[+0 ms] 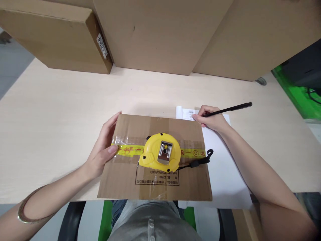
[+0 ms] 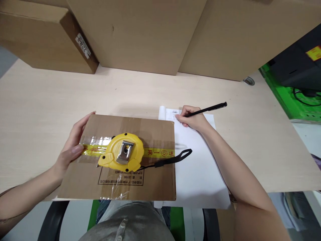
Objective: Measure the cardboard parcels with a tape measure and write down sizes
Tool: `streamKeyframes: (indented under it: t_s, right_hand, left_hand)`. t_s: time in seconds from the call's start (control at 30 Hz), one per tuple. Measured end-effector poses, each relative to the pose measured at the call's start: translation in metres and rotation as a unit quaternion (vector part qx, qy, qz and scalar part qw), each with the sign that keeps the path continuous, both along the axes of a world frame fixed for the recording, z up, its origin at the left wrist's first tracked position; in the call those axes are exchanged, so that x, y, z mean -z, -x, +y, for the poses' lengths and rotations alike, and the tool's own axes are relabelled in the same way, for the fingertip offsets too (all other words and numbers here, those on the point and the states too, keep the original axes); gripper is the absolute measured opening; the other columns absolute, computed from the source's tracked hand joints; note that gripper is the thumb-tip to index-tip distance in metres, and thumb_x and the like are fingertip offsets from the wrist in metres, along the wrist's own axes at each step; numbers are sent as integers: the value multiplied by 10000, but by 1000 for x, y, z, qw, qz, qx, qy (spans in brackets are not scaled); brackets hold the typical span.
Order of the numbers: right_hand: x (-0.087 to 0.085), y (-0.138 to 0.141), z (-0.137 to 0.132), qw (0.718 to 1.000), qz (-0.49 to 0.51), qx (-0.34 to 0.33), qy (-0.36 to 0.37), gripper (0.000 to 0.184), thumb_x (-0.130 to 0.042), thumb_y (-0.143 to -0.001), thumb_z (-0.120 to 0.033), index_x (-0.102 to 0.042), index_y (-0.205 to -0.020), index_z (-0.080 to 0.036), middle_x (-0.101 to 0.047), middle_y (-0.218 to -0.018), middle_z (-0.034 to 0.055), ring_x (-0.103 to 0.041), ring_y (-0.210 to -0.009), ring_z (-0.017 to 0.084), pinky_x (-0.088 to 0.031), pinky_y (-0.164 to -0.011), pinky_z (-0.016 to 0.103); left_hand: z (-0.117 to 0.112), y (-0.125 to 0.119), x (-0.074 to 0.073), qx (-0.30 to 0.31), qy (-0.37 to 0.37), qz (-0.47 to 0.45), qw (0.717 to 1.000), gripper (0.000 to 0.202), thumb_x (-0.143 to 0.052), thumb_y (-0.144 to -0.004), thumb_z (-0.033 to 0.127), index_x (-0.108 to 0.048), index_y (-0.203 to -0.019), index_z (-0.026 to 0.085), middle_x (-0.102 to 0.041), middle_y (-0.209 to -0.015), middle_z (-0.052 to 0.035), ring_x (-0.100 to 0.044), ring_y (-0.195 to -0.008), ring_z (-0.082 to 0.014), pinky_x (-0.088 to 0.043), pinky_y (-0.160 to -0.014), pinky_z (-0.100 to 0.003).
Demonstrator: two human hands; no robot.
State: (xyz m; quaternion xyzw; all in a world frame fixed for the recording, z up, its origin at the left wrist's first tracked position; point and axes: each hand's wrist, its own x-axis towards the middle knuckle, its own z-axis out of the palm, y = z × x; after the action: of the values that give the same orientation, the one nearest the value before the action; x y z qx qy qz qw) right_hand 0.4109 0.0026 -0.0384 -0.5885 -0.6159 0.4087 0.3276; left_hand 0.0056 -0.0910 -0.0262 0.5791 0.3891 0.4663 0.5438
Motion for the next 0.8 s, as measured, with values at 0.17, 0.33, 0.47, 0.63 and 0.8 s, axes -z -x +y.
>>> streamKeyframes:
  t_s: [0.17,0.33,0.47,0.63,0.8]
  right_hand:
    - [1,-1,1,1000,-3,-9,7,468,-913,-702,-420,-508,-565,-228,-544,-430,-33,-458,-391,85,-338,-438,245]
    - [1,-1,1,1000,1,-3,3,494,-910,-701,-432,-479,-566,-232,-555,-442,-29,-465,-394,88,-340,-438,246]
    - [0,0,0,1000,-3,-1,1,498,-913,-702,-434,-479,-561,-234,-541,-431,-28,-456,-399,91,-332,-434,249]
    - [-1,0,0,1000,-1,-3,3,531,-918,-695,-479,-465,-562,-236,-541,-433,-31,-450,-397,90,-335,-421,251]
    - [0,-1,1,1000,3,-4,4,516,-919,-694,-462,-476,-561,-234,-538,-424,-35,-456,-388,89,-334,-417,246]
  left_hand:
    - [1,0,2,-2,-2,2,1000,716,-649,-909,481,-435,-1585,375,-349,-1724,18,-185,-1626,-397,-172,-1337,-557]
    - [0,1,2,-8,3,18,1000,747,-638,-904,505,-409,-1599,351,-364,-1716,7,-194,-1622,-412,-195,-1337,-558]
    - [0,1,0,-8,-2,23,1000,740,-624,-904,505,-409,-1597,360,-364,-1715,57,-195,-1628,-383,-221,-1345,-498]
    - [1,0,0,-10,0,27,1000,696,-640,-912,523,-449,-1572,418,-375,-1712,56,-221,-1632,-370,-207,-1356,-554]
    - [0,-1,-2,-24,12,15,1000,686,-675,-884,528,-494,-1540,443,-387,-1704,76,-213,-1638,-357,-199,-1366,-540]
